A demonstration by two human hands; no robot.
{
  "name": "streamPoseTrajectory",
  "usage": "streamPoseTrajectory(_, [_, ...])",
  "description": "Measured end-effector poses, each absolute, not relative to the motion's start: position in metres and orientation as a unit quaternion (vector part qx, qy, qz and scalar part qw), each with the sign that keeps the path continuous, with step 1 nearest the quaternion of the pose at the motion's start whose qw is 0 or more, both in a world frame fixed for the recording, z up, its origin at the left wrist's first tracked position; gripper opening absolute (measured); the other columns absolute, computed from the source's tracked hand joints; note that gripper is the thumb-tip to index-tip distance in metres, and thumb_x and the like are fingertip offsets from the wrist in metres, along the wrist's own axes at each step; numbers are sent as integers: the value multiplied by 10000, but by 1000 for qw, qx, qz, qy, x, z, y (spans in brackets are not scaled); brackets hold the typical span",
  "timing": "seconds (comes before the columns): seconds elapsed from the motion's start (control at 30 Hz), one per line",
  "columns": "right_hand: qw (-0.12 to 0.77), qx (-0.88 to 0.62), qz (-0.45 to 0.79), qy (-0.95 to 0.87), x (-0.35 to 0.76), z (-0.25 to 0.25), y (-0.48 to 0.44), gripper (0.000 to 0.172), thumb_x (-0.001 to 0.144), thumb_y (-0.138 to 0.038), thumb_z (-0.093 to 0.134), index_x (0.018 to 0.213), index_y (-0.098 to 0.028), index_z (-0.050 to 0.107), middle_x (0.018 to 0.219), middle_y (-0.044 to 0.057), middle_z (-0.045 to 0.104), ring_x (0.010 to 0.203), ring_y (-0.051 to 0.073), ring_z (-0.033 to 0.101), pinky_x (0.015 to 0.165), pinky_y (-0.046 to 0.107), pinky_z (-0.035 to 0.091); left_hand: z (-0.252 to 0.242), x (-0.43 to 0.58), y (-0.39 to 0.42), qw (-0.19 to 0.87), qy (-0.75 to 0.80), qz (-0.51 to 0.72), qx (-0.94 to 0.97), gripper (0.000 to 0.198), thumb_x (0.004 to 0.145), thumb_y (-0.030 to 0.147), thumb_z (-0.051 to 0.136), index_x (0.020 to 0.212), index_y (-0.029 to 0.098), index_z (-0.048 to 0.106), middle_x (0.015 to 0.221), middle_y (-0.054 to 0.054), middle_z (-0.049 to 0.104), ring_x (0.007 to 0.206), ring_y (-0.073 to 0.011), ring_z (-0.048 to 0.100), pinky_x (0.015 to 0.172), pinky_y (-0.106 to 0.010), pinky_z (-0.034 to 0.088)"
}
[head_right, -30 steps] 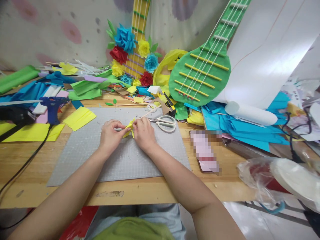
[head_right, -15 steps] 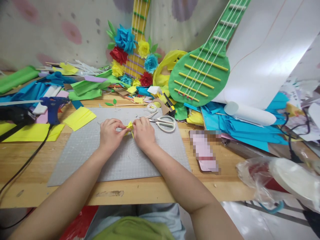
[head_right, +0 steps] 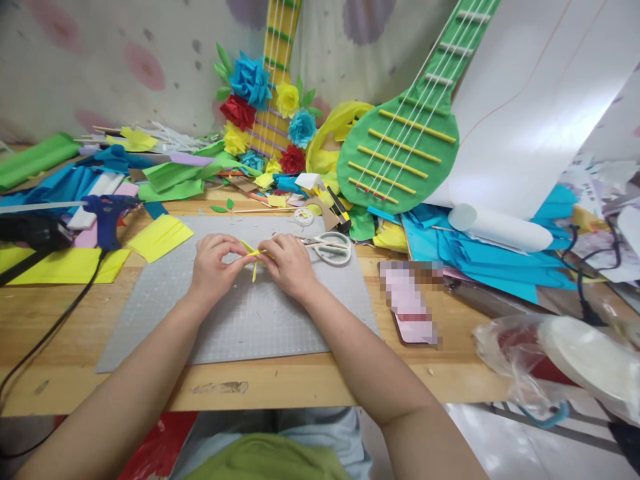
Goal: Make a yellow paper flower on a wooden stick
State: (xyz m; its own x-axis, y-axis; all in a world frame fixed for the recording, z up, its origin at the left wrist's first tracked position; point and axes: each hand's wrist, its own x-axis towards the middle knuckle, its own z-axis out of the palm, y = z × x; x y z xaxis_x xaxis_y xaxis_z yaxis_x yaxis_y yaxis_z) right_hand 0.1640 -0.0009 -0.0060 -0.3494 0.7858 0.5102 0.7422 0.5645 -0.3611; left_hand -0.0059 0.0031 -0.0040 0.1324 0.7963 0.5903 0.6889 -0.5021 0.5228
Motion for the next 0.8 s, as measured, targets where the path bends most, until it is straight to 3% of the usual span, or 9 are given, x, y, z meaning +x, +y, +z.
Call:
streamPoseTrajectory(0.37, [298,-470,3,-831,164,-5,-3,276,902,-352,388,846,-194,606,806,46,585,788,170,466,693,287,315,-7,-8,5,55,488,413,767,199,714,403,628,646,216,638,751,-8,616,790,-157,532,788,-330,353])
streamPoseTrajectory(0.53, [286,-487,-7,-825,162,-5,-5,243,898,-326,400,826,-195,591,810,42,583,789,174,463,690,288,310,-4,-7,4,122,508,437,732,219,758,395,575,831,200,643,874,-24,622,787,-144,533,798,-313,390])
streamPoseTrajectory(0.63, [284,-502,-4,-817,161,-5,-6,228,894,-320,409,829,-195,587,825,43,585,796,176,466,694,285,313,-1,-7,4,127,519,468,704,219,807,368,506,841,188,627,853,-21,618,761,-132,529,789,-300,400])
streamPoseTrajectory(0.8, [291,-509,-8,-810,162,-4,-6,218,892,-306,412,822,-187,580,818,42,579,794,172,473,699,280,321,-1,-4,1,121,518,429,730,172,753,355,578,809,202,633,857,-20,606,807,-146,528,814,-314,388])
